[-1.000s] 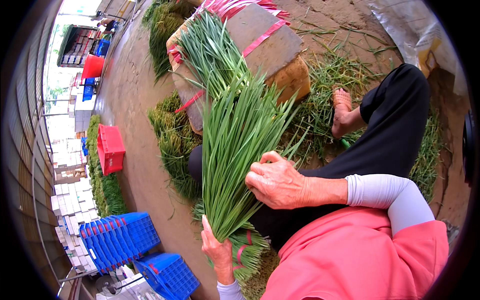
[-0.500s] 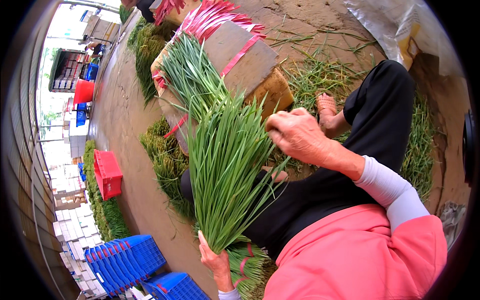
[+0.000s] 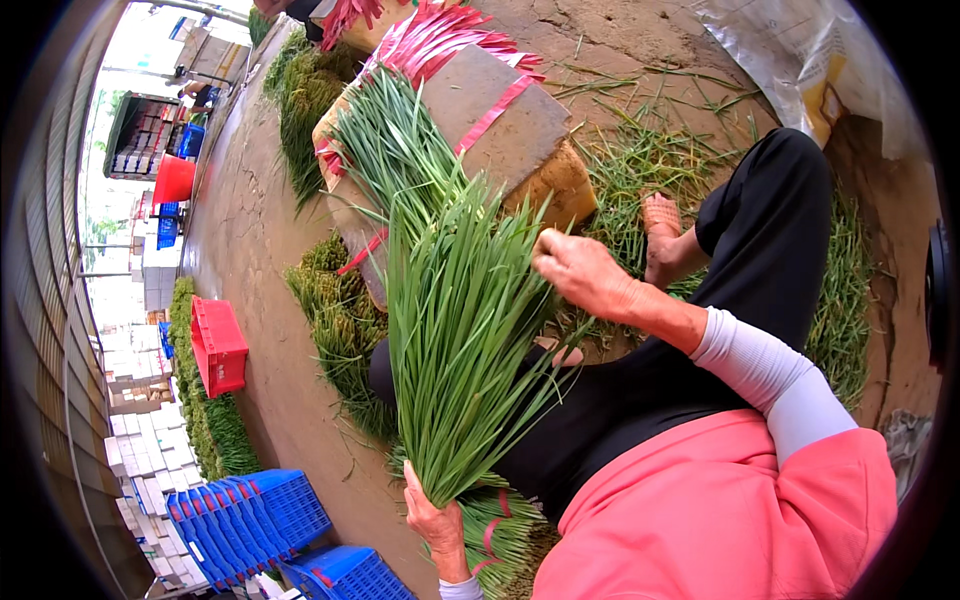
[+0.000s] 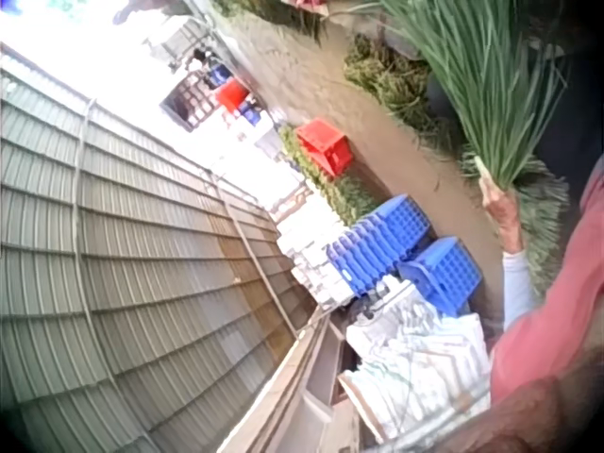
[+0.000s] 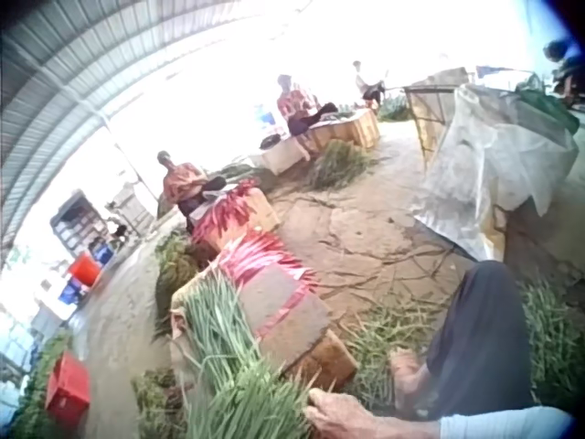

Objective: The person holds a bunch of green onions, removes dry or damaged stalks by hand, aligns the roots, and secures the bundle with a pink plastic ribbon by tying a knot.

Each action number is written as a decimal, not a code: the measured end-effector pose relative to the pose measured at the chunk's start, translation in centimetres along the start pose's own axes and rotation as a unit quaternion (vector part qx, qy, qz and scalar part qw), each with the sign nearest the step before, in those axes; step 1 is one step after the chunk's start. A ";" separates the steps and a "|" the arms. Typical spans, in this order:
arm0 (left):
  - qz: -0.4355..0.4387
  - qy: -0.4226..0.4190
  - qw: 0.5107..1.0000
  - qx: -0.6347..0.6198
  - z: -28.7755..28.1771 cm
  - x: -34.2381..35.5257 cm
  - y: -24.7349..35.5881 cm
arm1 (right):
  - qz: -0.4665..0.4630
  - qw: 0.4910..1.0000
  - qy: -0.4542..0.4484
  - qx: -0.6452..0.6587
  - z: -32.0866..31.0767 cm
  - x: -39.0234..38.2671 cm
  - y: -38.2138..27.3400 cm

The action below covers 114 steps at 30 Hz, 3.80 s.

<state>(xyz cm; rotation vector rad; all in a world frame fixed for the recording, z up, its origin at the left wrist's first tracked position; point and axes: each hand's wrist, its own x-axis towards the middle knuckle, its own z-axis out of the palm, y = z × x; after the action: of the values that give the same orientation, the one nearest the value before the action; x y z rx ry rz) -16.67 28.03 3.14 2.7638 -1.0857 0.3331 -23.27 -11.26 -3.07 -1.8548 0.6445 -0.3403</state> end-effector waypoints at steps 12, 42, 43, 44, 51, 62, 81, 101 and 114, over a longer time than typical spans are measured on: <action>0.007 0.006 1.000 -0.003 0.1 0.1 0.1 | -0.256 0.954 0.056 -0.149 -1.5 -0.3 -1.1; -0.011 -0.001 1.000 -0.005 0.8 -0.4 -1.1 | -0.134 0.985 0.109 -0.001 0.6 11.8 -4.3; -0.014 -0.001 1.000 -0.008 0.9 -0.3 -1.0 | -0.144 0.980 0.135 -0.018 -0.3 12.4 -4.0; -0.013 0.001 1.000 -0.010 1.0 -0.3 -1.0 | -0.154 0.974 0.160 -0.035 -1.1 13.0 -3.8; 0.001 0.006 1.000 -0.003 1.0 -0.2 -1.0 | -0.205 0.916 0.004 -0.344 -2.8 15.6 -2.3; 0.010 -0.023 1.000 0.002 0.6 0.8 -0.7 | 0.134 0.930 0.040 0.340 -4.0 16.9 -1.5; -0.035 -0.034 0.995 -0.089 0.7 0.2 -0.3 | -0.255 0.927 0.072 -0.265 -4.1 8.7 0.0; -0.087 -0.046 0.978 -0.181 -0.8 0.2 1.1 | -0.251 0.962 -0.106 0.003 7.6 -5.4 -5.9; -0.465 -0.338 0.640 -0.510 -3.9 -6.0 -1.4 | -0.028 0.987 0.147 -0.053 -7.2 0.6 -3.6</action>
<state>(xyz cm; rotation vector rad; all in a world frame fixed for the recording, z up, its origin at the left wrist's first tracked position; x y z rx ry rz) -20.54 33.77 5.23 1.8735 0.2825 -1.1401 -25.57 -16.22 2.93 -1.9447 0.8242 -0.6366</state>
